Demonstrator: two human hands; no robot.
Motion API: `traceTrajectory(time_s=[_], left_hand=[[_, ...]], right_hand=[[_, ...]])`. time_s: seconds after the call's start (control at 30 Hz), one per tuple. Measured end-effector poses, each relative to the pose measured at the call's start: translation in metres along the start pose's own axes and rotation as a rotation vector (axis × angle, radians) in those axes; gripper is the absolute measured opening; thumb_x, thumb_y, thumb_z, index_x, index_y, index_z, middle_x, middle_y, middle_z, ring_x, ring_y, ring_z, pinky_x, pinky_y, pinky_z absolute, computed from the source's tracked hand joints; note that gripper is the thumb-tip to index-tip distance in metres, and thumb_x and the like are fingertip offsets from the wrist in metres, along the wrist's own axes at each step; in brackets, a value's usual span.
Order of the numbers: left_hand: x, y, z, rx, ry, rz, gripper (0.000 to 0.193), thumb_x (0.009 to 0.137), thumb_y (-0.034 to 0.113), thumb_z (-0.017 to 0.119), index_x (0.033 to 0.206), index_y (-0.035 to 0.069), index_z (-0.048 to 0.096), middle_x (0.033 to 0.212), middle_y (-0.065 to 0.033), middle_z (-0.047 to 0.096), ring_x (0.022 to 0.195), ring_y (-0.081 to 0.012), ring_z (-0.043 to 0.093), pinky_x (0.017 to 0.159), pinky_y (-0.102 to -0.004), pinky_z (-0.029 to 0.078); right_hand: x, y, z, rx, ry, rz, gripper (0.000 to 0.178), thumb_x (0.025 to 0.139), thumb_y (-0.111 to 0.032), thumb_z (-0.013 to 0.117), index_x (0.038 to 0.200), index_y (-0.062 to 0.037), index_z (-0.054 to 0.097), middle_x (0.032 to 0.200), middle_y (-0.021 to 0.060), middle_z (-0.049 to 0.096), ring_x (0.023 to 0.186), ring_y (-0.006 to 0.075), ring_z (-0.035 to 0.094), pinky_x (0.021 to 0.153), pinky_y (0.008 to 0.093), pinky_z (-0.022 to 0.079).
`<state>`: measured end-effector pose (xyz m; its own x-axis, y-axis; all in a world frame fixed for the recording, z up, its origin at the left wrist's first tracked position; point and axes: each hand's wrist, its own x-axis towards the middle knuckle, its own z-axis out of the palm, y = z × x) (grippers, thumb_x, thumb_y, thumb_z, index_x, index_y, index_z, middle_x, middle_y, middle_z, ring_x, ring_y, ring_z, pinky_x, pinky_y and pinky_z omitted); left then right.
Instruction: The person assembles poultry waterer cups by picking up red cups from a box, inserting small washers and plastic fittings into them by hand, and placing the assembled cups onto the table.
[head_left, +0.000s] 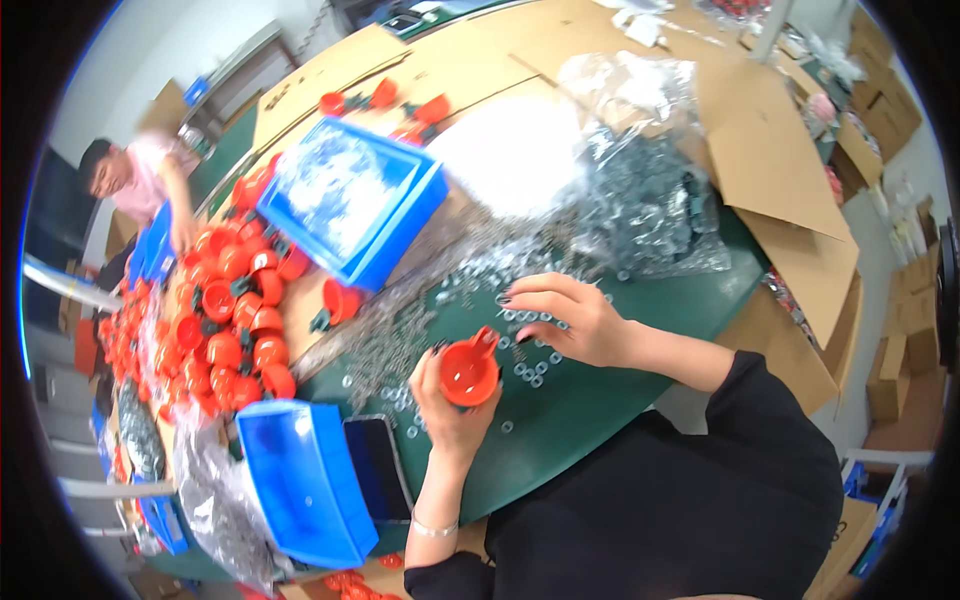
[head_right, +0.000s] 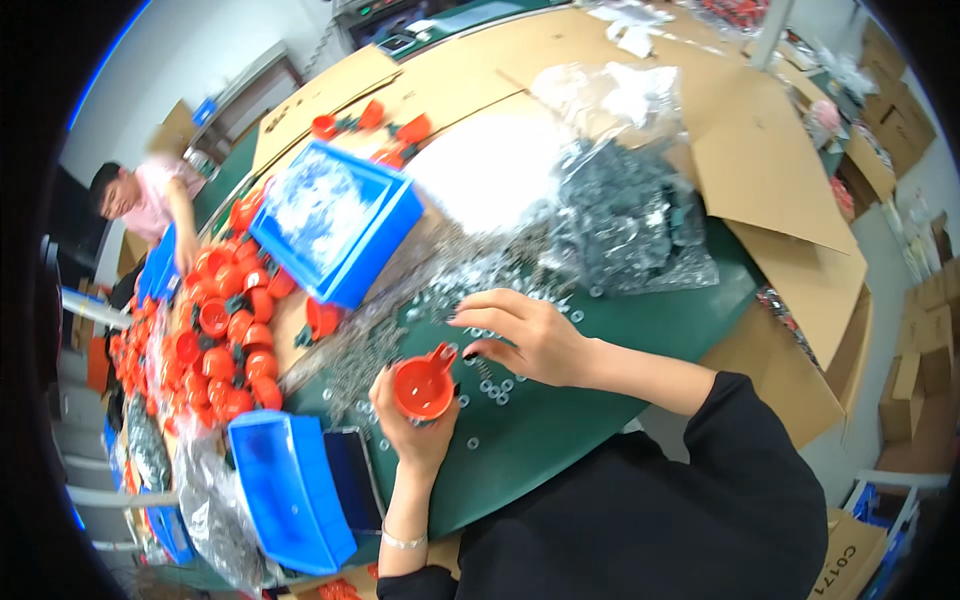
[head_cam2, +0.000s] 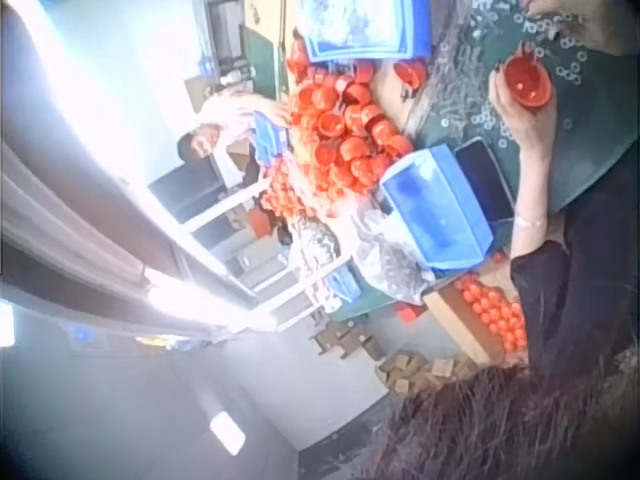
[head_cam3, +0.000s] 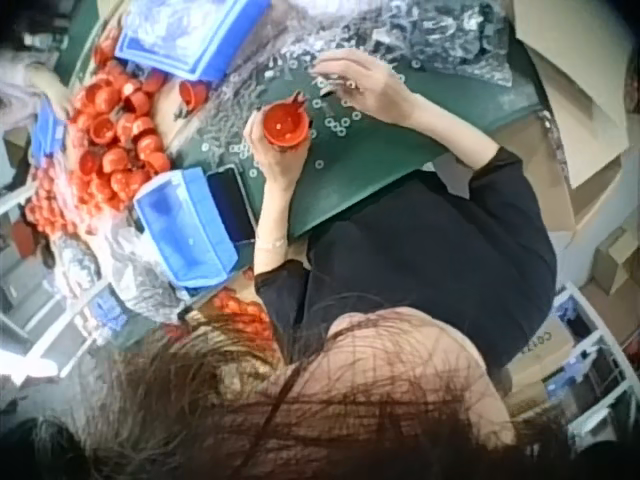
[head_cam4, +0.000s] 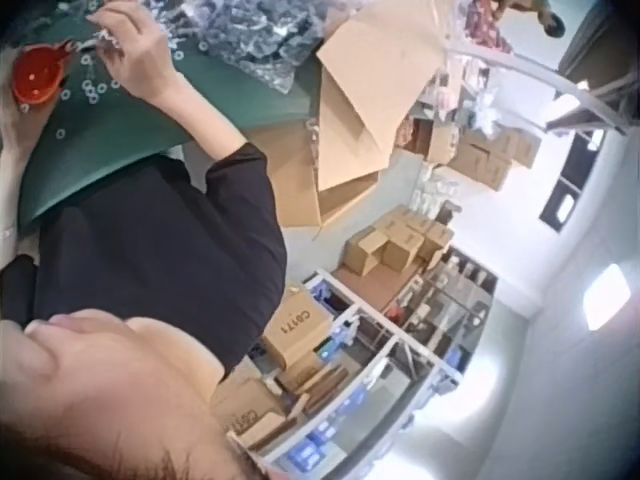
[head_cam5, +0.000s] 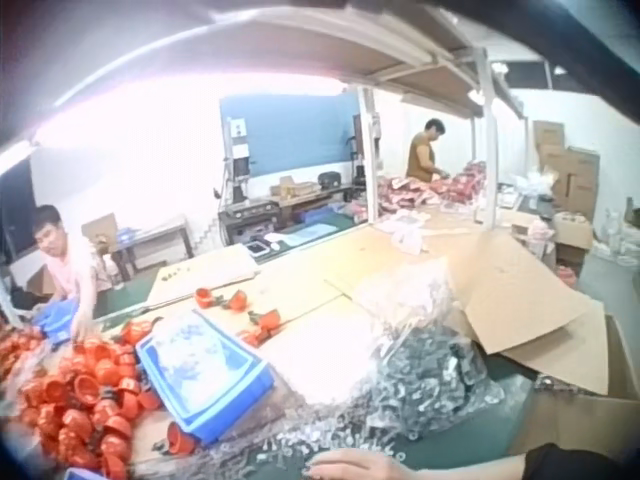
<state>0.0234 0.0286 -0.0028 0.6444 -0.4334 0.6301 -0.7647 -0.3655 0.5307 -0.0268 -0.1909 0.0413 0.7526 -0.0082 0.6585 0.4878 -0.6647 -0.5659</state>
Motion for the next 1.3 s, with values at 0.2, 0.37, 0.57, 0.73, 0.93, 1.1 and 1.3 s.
traceTrajectory(time_s=[0.2, 0.37, 0.57, 0.73, 0.93, 1.1, 1.3], left_hand=[[-0.003, -0.003, 0.003, -0.072, 0.005, -0.021, 0.082, 0.056, 0.001, 0.076, 0.131, 0.0, 0.042, 0.114, -0.016, 0.053, 0.106, -0.0328, 0.054, 0.094, -0.0415, 0.043], [0.001, -0.004, 0.005, -0.045, -0.033, -0.037, 0.083, 0.056, 0.002, 0.079, 0.131, -0.001, 0.042, 0.117, -0.0174, 0.052, 0.108, -0.0341, 0.053, 0.094, -0.0424, 0.044], [0.002, -0.002, 0.006, -0.039, -0.072, -0.047, 0.083, 0.058, 0.005, 0.083, 0.13, -0.001, 0.042, 0.119, -0.0193, 0.051, 0.109, -0.0354, 0.053, 0.093, -0.0426, 0.045], [0.002, -0.002, 0.006, -0.068, -0.068, -0.058, 0.082, 0.058, 0.005, 0.083, 0.129, -0.001, 0.042, 0.118, -0.0193, 0.052, 0.109, -0.0355, 0.053, 0.093, -0.0426, 0.045], [0.004, 0.0, 0.003, -0.058, -0.055, -0.054, 0.079, 0.057, 0.001, 0.077, 0.129, -0.001, 0.044, 0.116, -0.0167, 0.054, 0.106, -0.0331, 0.055, 0.093, -0.0411, 0.044], [0.007, -0.001, 0.004, -0.061, -0.087, -0.029, 0.082, 0.058, 0.004, 0.083, 0.129, 0.001, 0.042, 0.119, -0.0186, 0.053, 0.109, -0.0363, 0.054, 0.092, -0.0423, 0.047], [0.007, 0.001, 0.003, -0.07, -0.076, -0.033, 0.081, 0.057, 0.004, 0.084, 0.127, 0.001, 0.043, 0.119, -0.0195, 0.052, 0.108, -0.038, 0.055, 0.09, -0.0422, 0.049]], right_hand=[[-0.034, 0.025, -0.109, -0.636, 0.056, 0.502, 0.008, 0.083, -0.008, 0.063, 0.091, -0.0073, 0.064, 0.091, 0.0095, 0.063, 0.082, 0.0296, 0.064, 0.07, 0.0378, 0.052], [-0.064, 0.046, -0.158, -0.611, -0.156, 0.735, 0.035, 0.078, -0.001, 0.065, 0.112, -0.0057, 0.057, 0.107, 0.0112, 0.058, 0.096, 0.0335, 0.06, 0.081, 0.0418, 0.049], [-0.073, 0.062, -0.149, -0.523, -0.031, 0.68, 0.036, 0.079, -0.006, 0.069, 0.113, -0.0059, 0.058, 0.104, 0.0099, 0.06, 0.081, 0.0272, 0.06, 0.074, 0.0367, 0.049], [-0.077, 0.056, -0.157, -0.475, 0.113, 0.685, 0.033, 0.08, -0.004, 0.068, 0.112, -0.0069, 0.061, 0.09, 0.0101, 0.062, 0.066, 0.0192, 0.056, 0.064, 0.0296, 0.047], [-0.081, 0.047, -0.156, -0.041, 0.444, 0.596, 0.037, 0.081, -0.001, 0.069, 0.117, 0.0, 0.058, 0.097, 0.0062, 0.065, 0.084, 0.011, 0.061, 0.074, 0.0248, 0.049], [-0.055, 0.034, -0.099, 1.008, 0.375, 0.618, 0.022, 0.09, -0.015, 0.067, 0.104, -0.0043, 0.055, 0.114, 0.013, 0.061, 0.102, 0.0196, 0.061, 0.087, 0.0323, 0.051], [-0.001, 0.026, -0.023, 1.436, 0.084, 0.945, 0.011, 0.094, -0.011, 0.058, 0.104, -0.0064, 0.056, 0.11, 0.0143, 0.065, 0.088, 0.0153, 0.059, 0.079, 0.0279, 0.051]])
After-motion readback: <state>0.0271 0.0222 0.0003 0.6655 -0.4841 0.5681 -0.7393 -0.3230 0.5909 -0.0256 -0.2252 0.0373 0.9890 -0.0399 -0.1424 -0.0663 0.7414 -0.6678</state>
